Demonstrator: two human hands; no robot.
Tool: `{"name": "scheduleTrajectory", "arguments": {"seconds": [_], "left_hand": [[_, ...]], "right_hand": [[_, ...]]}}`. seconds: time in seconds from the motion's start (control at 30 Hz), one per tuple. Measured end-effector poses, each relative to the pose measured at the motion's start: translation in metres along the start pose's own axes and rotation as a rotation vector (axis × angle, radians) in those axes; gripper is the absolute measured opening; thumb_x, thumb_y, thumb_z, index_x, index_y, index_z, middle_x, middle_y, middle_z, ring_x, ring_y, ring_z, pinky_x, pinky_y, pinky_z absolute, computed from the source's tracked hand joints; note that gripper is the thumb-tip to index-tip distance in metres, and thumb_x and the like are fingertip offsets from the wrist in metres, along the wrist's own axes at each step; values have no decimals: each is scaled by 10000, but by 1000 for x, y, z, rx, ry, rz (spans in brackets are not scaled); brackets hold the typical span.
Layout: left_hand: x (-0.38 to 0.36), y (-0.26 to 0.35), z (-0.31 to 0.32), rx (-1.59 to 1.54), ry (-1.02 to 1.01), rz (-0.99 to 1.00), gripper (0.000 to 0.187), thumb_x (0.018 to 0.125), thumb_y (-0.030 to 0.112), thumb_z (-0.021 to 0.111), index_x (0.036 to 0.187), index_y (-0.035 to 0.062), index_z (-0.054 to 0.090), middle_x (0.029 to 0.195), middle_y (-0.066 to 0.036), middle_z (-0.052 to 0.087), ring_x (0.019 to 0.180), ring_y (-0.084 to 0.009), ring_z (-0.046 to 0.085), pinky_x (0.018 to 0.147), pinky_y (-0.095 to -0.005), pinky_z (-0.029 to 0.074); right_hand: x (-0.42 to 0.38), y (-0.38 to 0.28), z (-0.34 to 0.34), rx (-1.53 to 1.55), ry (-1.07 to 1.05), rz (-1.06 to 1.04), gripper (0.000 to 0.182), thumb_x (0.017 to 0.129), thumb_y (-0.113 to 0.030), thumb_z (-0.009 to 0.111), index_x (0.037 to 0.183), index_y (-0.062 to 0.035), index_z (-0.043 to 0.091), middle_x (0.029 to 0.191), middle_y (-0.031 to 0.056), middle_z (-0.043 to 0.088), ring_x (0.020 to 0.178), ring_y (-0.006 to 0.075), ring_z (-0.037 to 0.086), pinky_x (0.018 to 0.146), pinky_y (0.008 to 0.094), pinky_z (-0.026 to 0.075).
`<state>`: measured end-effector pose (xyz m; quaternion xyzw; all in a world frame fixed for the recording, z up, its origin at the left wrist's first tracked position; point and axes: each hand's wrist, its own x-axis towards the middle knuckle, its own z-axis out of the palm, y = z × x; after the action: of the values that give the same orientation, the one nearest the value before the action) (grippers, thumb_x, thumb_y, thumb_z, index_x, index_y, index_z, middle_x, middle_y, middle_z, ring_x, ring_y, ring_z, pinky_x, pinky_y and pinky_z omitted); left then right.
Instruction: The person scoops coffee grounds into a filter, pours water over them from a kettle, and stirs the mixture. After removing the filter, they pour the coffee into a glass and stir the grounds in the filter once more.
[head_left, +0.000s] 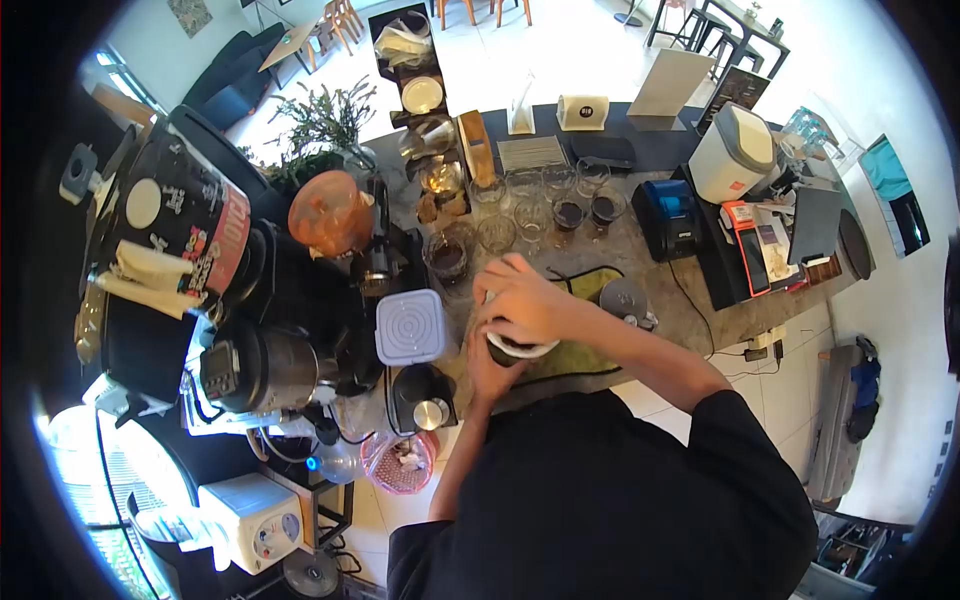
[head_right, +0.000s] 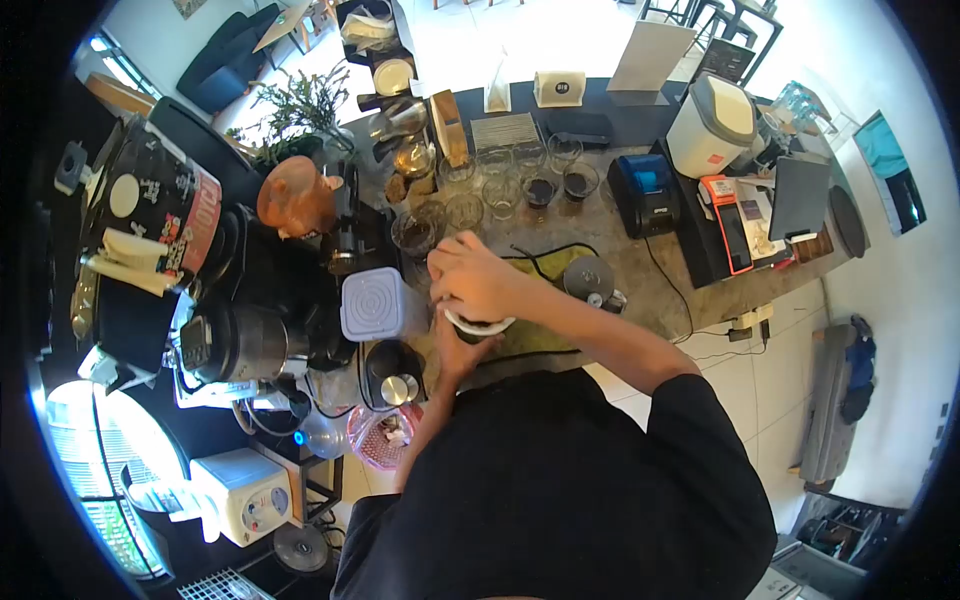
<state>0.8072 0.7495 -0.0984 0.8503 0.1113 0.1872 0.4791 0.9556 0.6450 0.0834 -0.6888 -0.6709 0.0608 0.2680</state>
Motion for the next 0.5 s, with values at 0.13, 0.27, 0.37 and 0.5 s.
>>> {"name": "scheduleTrajectory", "arguments": {"seconds": [0.13, 0.27, 0.37, 0.5], "left_hand": [[-3, 18, 1, -29, 127, 46, 1076, 603, 371, 975, 1450, -4, 425, 1406, -241, 489, 1304, -442, 473, 1100, -507, 394], [-16, 16, 7, 150, 137, 42, 1007, 630, 380, 961, 1414, -23, 474, 1404, -247, 498, 1301, -445, 482, 1097, -502, 399], [-22, 18, 13, 171, 173, 24, 967, 641, 385, 954, 1388, -28, 497, 1386, -252, 516, 1280, -450, 499, 1083, -503, 410], [-25, 17, 19, 223, 235, 40, 936, 654, 382, 948, 1373, -30, 513, 1375, -252, 526, 1266, -451, 511, 1075, -504, 418]], "right_hand": [[-15, 10, -13, -55, 225, 0, 127, 792, -210, 785, 844, -106, 734, 1011, 36, 606, 1084, 246, 551, 996, 431, 340], [-47, 18, -32, -111, 328, 85, 99, 817, -166, 768, 852, -92, 713, 973, 38, 616, 1015, 250, 566, 955, 406, 348], [-61, 20, -29, -104, 325, 154, 91, 827, -157, 766, 875, -100, 714, 931, 27, 627, 995, 228, 570, 938, 385, 345], [-64, 16, -16, 37, 306, 133, 83, 849, -152, 762, 898, -96, 725, 867, 15, 638, 927, 207, 582, 955, 377, 329]]}}
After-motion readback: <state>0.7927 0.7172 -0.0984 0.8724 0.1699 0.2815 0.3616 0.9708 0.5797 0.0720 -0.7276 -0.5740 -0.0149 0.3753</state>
